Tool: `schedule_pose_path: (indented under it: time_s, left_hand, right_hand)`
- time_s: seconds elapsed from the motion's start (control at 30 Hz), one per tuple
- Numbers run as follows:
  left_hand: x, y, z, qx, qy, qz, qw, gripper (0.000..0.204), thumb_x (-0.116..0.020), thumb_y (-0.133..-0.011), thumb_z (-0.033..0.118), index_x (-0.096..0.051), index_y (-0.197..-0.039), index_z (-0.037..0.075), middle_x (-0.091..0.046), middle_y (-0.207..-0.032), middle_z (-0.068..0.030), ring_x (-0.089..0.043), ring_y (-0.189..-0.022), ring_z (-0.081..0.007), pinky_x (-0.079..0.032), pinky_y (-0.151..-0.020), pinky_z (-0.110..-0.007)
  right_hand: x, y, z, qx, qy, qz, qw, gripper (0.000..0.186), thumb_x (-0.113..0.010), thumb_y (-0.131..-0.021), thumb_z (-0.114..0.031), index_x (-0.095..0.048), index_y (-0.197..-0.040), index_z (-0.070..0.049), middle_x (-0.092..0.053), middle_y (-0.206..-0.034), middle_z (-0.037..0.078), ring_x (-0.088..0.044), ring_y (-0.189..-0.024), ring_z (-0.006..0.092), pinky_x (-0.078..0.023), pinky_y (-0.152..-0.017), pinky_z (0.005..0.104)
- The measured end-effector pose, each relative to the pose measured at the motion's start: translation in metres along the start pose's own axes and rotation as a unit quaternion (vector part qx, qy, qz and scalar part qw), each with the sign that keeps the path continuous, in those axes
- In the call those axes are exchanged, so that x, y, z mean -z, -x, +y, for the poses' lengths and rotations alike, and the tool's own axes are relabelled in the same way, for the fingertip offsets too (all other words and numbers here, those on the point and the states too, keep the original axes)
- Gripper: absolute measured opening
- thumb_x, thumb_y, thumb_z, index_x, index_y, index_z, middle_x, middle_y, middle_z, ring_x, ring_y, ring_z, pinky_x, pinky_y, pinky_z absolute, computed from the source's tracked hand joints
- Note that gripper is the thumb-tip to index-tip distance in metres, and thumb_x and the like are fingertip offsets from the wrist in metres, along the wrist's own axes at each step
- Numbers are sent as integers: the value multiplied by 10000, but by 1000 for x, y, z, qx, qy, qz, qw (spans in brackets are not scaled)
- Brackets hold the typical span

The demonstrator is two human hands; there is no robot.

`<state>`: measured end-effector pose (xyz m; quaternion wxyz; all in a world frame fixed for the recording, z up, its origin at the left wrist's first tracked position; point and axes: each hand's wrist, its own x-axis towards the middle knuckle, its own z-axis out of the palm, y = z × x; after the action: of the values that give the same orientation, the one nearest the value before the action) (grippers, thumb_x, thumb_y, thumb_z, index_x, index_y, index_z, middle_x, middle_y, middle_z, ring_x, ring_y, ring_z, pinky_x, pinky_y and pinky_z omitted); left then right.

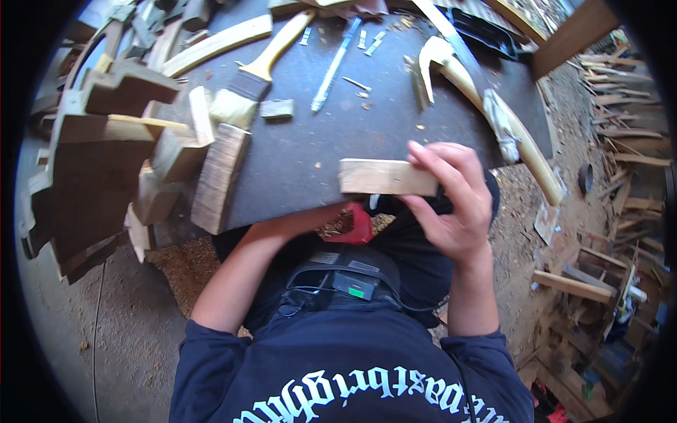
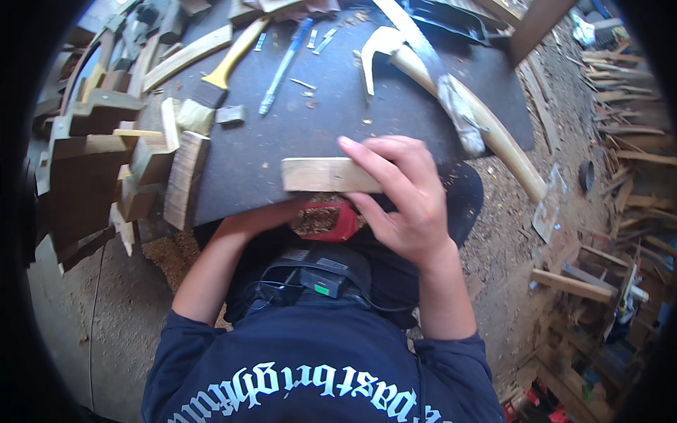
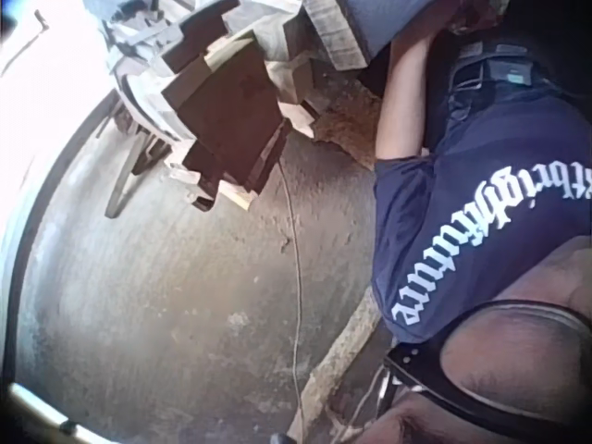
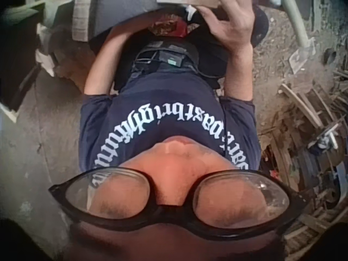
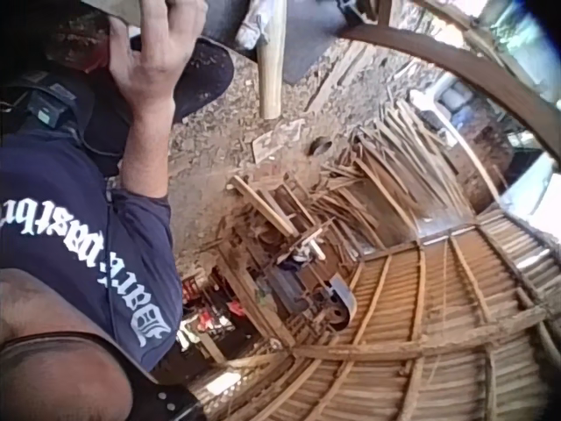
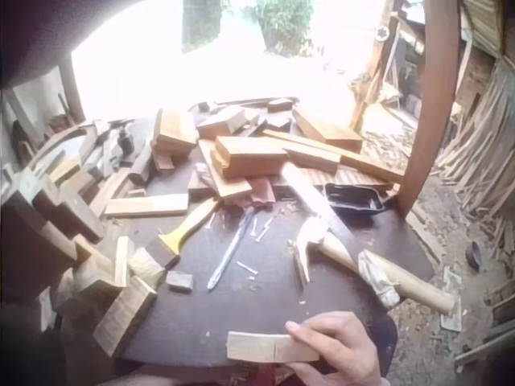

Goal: Marking wood with a pen and ruler, then sawing a small piece with a hand saw.

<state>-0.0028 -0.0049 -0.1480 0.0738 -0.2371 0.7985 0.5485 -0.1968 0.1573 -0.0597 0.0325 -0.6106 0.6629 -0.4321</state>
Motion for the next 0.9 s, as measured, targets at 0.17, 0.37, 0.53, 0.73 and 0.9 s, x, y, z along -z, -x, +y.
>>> schedule_pose_path:
  time_s: [0.17,0.37,0.53,0.73,0.9]
  left_hand:
    - [6,72,34,-115,-79,70,988,357,-663,-982,269,-686,-1282,76,-706,-1215,-181,-705,-1044,-382,-556,-926,-441]
    - [40,170,80,-308,-104,195,925,261,-758,-873,55,-742,-1132,33,-711,-1023,-74,-715,-859,-218,-582,-654,-317]
    - [82,211,58,-254,-325,671,616,405,-606,-927,184,-548,-1312,75,-537,-1139,-87,-549,-1029,-221,-493,-841,-358]
    - [118,190,42,-192,-85,661,720,699,-804,-906,200,-466,-1472,-30,-561,-1367,-147,-575,-1265,-255,-465,-1057,-393]
    - [98,171,53,-157,-187,717,653,623,-869,-859,138,-573,-1369,-62,-650,-1214,-146,-671,-1023,-226,-543,-894,-323]
  right_hand:
    - [12,26,-10,-125,-246,116,954,841,-853,-681,37,-521,-1454,19,-495,-1157,98,-506,-1014,204,-449,-922,323]
    - [14,17,3,-147,-570,38,808,840,-921,-734,-127,-477,-1447,-93,-478,-983,39,-429,-825,119,-375,-660,226]
    - [-2,-7,-6,-211,-643,43,735,374,-833,-878,-142,-571,-1144,-114,-525,-1016,15,-443,-892,145,-380,-731,264]
    - [-19,-24,-48,-181,-658,39,730,275,-688,-1010,-223,-584,-1224,-85,-538,-1020,46,-559,-924,211,-516,-794,365]
    - [-7,-50,-93,-284,-417,-104,857,435,-665,-972,-72,-508,-1362,42,-606,-1094,130,-634,-771,128,-535,-630,258]
